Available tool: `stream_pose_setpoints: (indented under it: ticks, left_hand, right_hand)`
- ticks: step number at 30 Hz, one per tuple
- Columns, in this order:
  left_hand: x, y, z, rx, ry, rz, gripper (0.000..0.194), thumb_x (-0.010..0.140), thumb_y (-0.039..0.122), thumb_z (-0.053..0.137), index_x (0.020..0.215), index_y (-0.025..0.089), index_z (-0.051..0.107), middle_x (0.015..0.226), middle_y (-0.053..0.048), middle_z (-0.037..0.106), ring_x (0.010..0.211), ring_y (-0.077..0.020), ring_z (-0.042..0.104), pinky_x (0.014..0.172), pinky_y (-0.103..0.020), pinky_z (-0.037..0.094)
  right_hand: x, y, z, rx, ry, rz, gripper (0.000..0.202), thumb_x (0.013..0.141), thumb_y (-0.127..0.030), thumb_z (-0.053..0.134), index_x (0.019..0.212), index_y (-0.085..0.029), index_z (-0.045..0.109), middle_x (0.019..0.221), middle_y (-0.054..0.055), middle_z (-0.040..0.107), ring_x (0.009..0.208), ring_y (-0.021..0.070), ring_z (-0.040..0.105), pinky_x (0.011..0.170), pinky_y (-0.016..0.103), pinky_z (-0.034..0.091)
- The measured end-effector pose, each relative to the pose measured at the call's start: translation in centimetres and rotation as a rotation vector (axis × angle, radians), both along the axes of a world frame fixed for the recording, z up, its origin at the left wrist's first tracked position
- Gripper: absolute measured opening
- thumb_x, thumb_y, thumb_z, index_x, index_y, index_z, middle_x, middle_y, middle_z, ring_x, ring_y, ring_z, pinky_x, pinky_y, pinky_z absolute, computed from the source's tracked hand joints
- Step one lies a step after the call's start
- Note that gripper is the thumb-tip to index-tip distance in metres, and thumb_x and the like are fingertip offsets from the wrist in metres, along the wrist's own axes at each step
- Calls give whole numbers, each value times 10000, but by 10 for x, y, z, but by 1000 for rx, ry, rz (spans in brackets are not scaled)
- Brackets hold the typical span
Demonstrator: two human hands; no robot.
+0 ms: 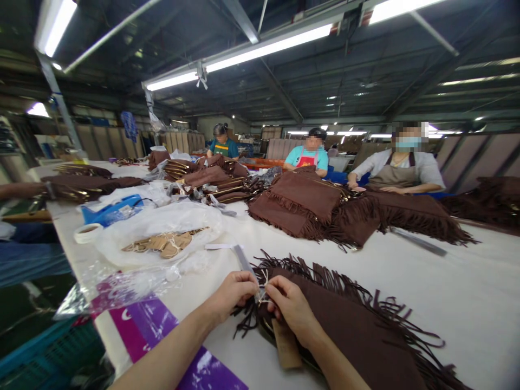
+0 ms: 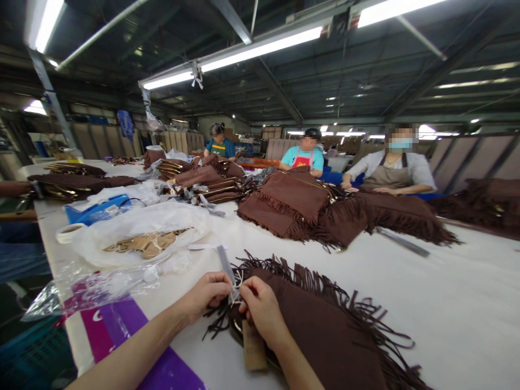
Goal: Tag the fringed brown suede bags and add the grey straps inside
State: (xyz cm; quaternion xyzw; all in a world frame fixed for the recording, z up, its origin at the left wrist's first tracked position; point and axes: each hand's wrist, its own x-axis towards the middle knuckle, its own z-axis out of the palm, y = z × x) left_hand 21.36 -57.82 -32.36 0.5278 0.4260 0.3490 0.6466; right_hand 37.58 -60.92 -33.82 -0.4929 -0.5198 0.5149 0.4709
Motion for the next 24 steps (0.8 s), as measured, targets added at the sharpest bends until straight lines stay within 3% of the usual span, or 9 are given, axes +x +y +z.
stream_pose_setpoints:
  ticks: [3, 5, 7, 10, 12, 15, 20, 22, 24]
  left_hand:
    - [-2, -1, 4, -150, -175, -55, 154, 556, 226, 634, 656, 156, 541, 482, 82, 377, 459, -52, 267, 454, -210, 100]
    - [-5, 0, 4, -224, -280, -84, 180, 561, 210, 657, 666, 155, 522, 527, 73, 411, 466, -43, 285, 452, -197, 100]
    - [-8, 3, 2, -275, -371, -92, 203, 576, 198, 672, 673, 155, 498, 565, 67, 440, 455, -31, 279, 445, -188, 92]
    - [-12, 7, 0, -314, -463, -86, 222, 581, 184, 678, 669, 153, 476, 590, 59, 472, 437, -22, 274, 431, -177, 87]
    - [-12, 8, -1, -327, -506, -69, 224, 575, 175, 680, 670, 150, 479, 606, 49, 502, 436, -22, 295, 424, -169, 103]
    - [-12, 8, 0, -323, -554, -11, 208, 568, 157, 677, 670, 145, 496, 713, -5, 616, 464, -34, 371, 419, -163, 141]
    - [-10, 6, 1, -306, -574, 46, 165, 570, 143, 683, 649, 129, 538, 1055, -116, 687, 564, -60, 491, 438, -166, 236]
    - [-9, 6, 0, -292, -571, 49, 167, 561, 147, 706, 656, 122, 572, 1031, -110, 695, 603, -72, 523, 456, -165, 262]
    - [-8, 5, -2, -256, -556, 44, 173, 558, 167, 734, 663, 118, 605, 844, -74, 700, 612, -83, 535, 473, -167, 277]
  right_hand:
    - [5, -3, 7, -164, 439, 83, 333, 652, -359, 809, 819, -185, 579, 633, -56, 614, 484, 72, 518, 487, 174, 430]
    - [11, -4, 10, -266, 652, 111, 321, 641, -292, 833, 838, -182, 605, 734, -26, 661, 591, 105, 606, 608, 242, 526]
    - [17, -4, 11, -303, 771, 114, 303, 617, -198, 822, 860, -161, 645, 834, 27, 704, 758, 163, 666, 735, 309, 557]
    - [23, -3, 12, -276, 844, 166, 438, 524, -85, 772, 952, -119, 683, 1060, 117, 703, 945, 224, 663, 788, 290, 552]
    - [23, -3, 13, -245, 841, 214, 522, 503, -49, 741, 1018, -111, 681, 1165, 139, 665, 969, 220, 658, 768, 253, 551]
    - [20, -4, 11, -185, 771, 209, 523, 543, -53, 757, 1053, -131, 671, 1158, 127, 669, 914, 184, 669, 742, 223, 548]
    - [13, -2, 3, -64, 500, 0, 347, 644, -336, 839, 899, -155, 690, 925, 62, 712, 856, 172, 665, 707, 207, 560]
    - [12, 0, 1, -3, 351, -60, 387, 661, -443, 805, 901, -160, 694, 862, 43, 696, 801, 174, 656, 634, 204, 567]
    - [10, 1, -1, 59, 196, -83, 403, 689, -495, 748, 910, -163, 696, 809, 34, 678, 723, 175, 642, 566, 215, 568]
